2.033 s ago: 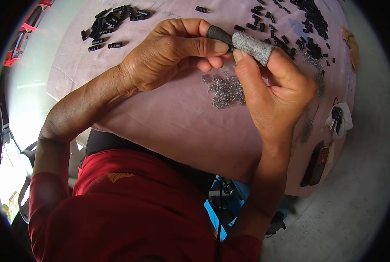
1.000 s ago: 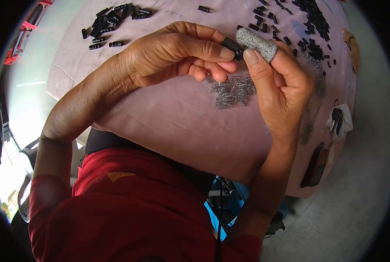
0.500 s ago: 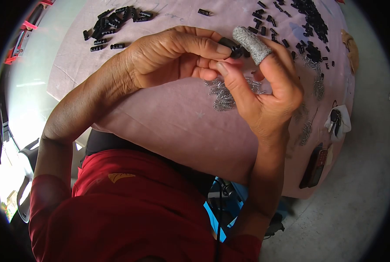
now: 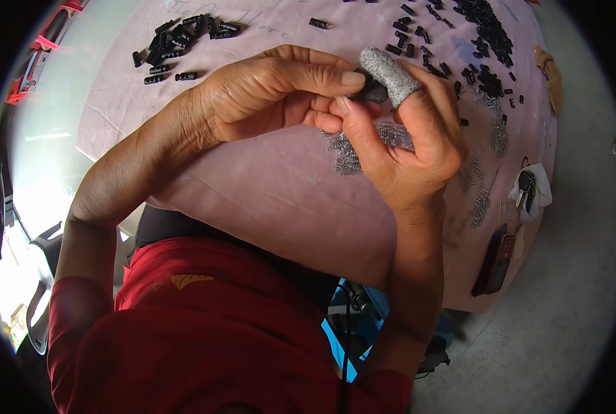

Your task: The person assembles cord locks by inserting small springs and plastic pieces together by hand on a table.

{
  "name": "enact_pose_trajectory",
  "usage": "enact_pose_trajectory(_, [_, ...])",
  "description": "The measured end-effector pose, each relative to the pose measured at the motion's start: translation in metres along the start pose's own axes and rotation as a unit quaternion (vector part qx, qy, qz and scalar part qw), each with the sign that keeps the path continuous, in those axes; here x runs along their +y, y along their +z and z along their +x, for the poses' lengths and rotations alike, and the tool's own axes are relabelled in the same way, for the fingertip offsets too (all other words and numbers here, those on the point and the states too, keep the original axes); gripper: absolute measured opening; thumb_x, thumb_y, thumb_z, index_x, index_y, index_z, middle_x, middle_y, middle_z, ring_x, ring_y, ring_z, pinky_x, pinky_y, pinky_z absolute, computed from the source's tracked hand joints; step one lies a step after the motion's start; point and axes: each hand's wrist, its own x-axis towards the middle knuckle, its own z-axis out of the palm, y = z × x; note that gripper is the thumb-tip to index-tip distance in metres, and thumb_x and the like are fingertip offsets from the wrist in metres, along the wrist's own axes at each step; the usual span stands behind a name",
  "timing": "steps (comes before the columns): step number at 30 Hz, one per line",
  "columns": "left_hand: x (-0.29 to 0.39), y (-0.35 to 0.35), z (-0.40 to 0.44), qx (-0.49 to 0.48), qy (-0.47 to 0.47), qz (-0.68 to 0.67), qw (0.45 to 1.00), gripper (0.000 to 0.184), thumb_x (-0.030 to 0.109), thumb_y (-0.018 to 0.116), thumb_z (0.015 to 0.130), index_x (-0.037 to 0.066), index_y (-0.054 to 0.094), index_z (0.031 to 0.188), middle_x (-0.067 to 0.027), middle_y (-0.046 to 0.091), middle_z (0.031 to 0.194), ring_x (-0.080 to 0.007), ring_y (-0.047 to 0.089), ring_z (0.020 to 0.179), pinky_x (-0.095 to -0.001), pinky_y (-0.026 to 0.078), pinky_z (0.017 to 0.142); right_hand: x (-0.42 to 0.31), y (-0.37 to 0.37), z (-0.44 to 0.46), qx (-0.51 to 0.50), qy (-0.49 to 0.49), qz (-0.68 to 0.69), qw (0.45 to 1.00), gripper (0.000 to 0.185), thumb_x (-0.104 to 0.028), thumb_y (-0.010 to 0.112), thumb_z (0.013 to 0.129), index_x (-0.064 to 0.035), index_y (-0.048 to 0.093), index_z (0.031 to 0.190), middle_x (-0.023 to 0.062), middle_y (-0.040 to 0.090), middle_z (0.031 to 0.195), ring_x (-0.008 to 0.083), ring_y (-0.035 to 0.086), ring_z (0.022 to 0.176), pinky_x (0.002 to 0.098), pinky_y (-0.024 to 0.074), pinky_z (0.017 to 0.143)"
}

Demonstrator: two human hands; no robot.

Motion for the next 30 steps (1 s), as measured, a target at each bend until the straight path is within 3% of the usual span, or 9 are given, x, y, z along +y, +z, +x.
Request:
enact_pose_trajectory(3, [-0.0020, 0.0003, 0.0012, 0.021, 0.006, 0.021, 1.000, 0.027, 0.018, 0.063, 0.094, -0.001, 0.063, 0.113, -0.0109, 0.070, 0.103, -0.0149, 0.067, 0.096, -0.0255, 0.054, 0.085, -0.0019, -0.0004, 0.0022, -0.024, 0.004, -0.017, 1.000, 0.043, -0.006, 0.081, 0.065, -0.0007, 0.071, 0.106, 0.0112, 0.068, 0.098, 0.0227, 0.065, 0.083, 0.0319, 0.0538, 0.071])
enact_pose_trajectory(9, [-0.0028, 0.0037, 0.0003, 0.029, 0.012, 0.037, 0.999, 0.029, 0.017, 0.063, 0.094, -0.002, 0.063, 0.115, -0.0125, 0.069, 0.105, -0.0158, 0.067, 0.098, -0.0260, 0.054, 0.087, -0.0062, 0.0005, 0.0064, -0.042, -0.013, -0.087, 0.995, 0.041, -0.007, 0.080, 0.065, -0.0018, 0.071, 0.105, 0.0113, 0.067, 0.096, 0.0254, 0.065, 0.083, 0.0330, 0.0539, 0.072])
enact_pose_trajectory(20, [-0.0002, 0.0014, -0.0023, 0.033, 0.001, 0.069, 0.997, 0.032, 0.015, 0.065, 0.092, -0.006, 0.063, 0.115, -0.0101, 0.069, 0.095, -0.0142, 0.067, 0.088, -0.0277, 0.057, 0.082, -0.0021, -0.0038, 0.0059, -0.045, -0.025, -0.077, 0.996, 0.033, -0.008, 0.079, 0.067, -0.0009, 0.071, 0.099, 0.0105, 0.068, 0.092, 0.0238, 0.064, 0.078, 0.0321, 0.0538, 0.068])
enact_pose_trajectory(30, [-0.0030, -0.0003, -0.0011, 0.052, 0.021, 0.101, 0.993, 0.027, 0.012, 0.066, 0.091, -0.007, 0.065, 0.110, -0.0132, 0.070, 0.098, -0.0154, 0.068, 0.087, -0.0269, 0.058, 0.082, 0.0014, -0.0016, 0.0082, -0.052, -0.095, -0.072, 0.991, 0.028, -0.005, 0.078, 0.068, 0.0026, 0.071, 0.094, 0.0108, 0.068, 0.086, 0.0220, 0.063, 0.071, 0.0301, 0.0524, 0.061])
